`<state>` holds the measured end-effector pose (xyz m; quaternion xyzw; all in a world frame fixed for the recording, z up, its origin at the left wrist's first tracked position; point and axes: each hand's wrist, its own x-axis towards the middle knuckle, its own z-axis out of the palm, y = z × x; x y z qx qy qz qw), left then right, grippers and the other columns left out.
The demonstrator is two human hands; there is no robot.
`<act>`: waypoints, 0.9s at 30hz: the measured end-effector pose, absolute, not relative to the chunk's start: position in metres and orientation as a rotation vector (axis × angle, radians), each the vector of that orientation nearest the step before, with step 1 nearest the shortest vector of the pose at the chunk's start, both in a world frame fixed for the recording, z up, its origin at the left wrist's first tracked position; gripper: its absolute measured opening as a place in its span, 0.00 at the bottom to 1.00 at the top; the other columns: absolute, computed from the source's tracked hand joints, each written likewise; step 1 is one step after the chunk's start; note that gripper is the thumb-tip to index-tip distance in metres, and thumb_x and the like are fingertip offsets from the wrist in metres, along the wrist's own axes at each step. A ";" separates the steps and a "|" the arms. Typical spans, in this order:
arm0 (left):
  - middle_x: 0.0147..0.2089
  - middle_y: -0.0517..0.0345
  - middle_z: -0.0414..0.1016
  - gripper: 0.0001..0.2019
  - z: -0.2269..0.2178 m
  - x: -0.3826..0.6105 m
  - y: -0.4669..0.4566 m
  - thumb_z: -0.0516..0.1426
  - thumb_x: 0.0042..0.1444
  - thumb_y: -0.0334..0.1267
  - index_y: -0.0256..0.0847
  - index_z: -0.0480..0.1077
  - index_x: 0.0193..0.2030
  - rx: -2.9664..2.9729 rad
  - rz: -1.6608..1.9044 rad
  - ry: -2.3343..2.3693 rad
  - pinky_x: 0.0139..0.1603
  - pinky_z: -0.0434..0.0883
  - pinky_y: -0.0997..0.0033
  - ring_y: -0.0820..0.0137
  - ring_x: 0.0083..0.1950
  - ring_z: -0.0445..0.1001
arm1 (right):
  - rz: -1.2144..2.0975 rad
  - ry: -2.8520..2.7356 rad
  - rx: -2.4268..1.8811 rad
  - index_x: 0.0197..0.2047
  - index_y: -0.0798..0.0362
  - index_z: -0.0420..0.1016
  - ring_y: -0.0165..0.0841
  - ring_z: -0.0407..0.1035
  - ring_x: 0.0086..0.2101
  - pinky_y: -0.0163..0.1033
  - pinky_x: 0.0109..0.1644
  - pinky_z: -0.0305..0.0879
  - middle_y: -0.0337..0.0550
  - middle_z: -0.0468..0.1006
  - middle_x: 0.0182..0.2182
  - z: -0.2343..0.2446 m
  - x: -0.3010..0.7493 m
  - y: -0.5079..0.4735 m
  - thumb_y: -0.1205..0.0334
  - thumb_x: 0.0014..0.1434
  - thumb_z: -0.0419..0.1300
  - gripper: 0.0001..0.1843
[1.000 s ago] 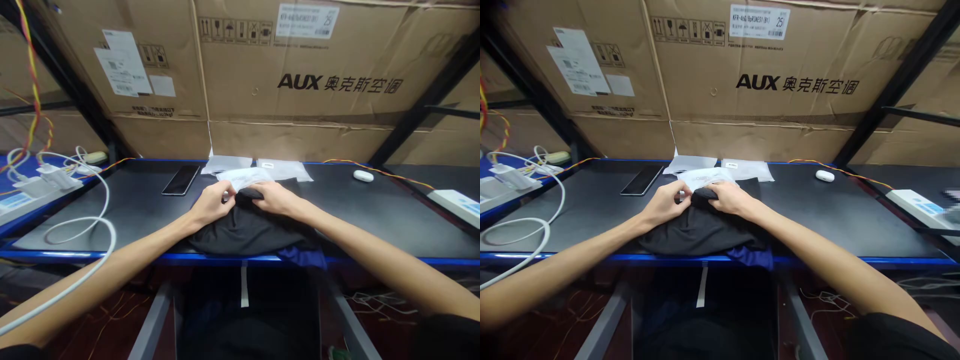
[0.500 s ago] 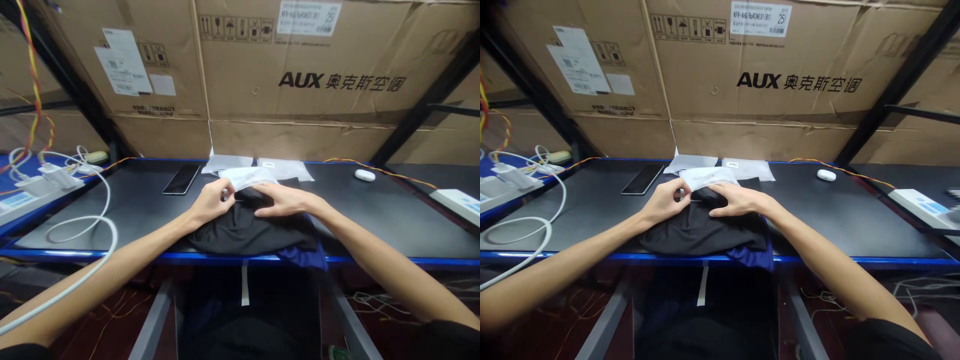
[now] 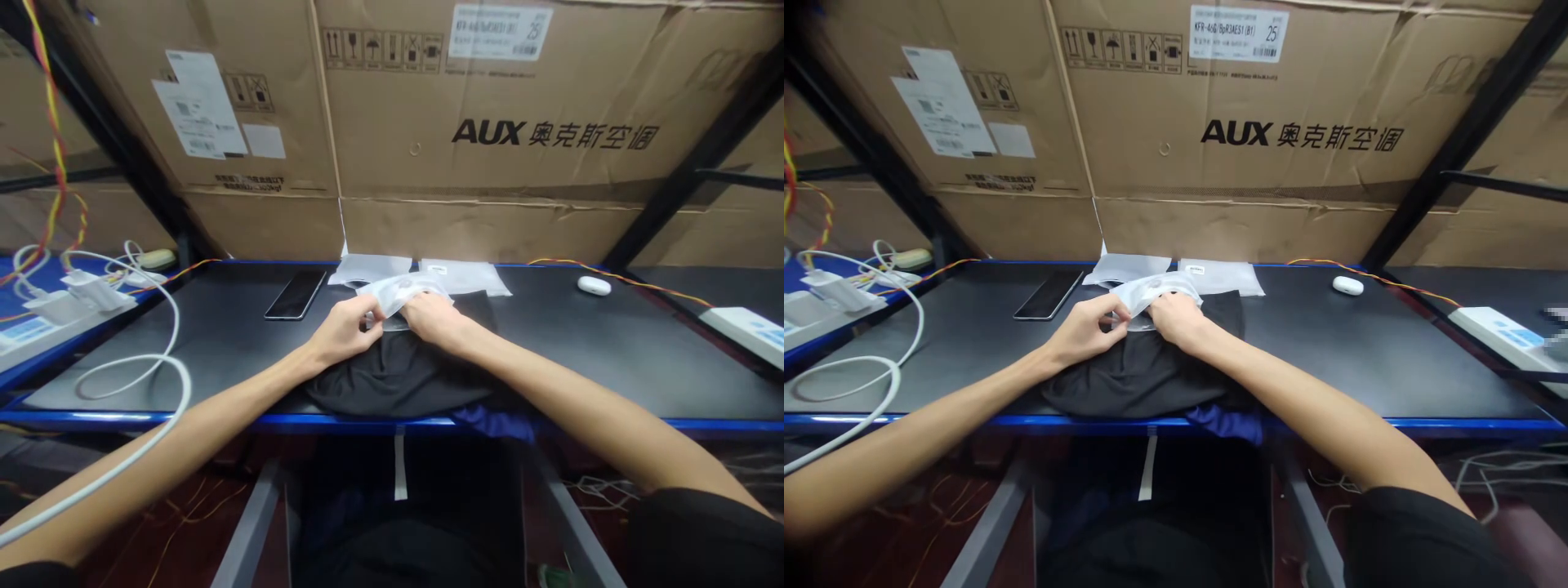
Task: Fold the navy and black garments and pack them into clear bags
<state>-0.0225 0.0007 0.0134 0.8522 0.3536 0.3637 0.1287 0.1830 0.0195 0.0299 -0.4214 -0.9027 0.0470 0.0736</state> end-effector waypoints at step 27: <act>0.42 0.56 0.79 0.10 0.021 -0.031 0.009 0.54 0.54 0.28 0.39 0.74 0.40 2.613 1.112 1.064 0.42 0.74 0.71 0.68 0.43 0.78 | -0.030 -2.654 -0.822 0.58 0.53 0.77 0.42 0.73 0.58 0.48 0.59 0.72 0.51 0.76 0.61 0.020 0.235 -0.004 0.66 0.69 0.54 0.18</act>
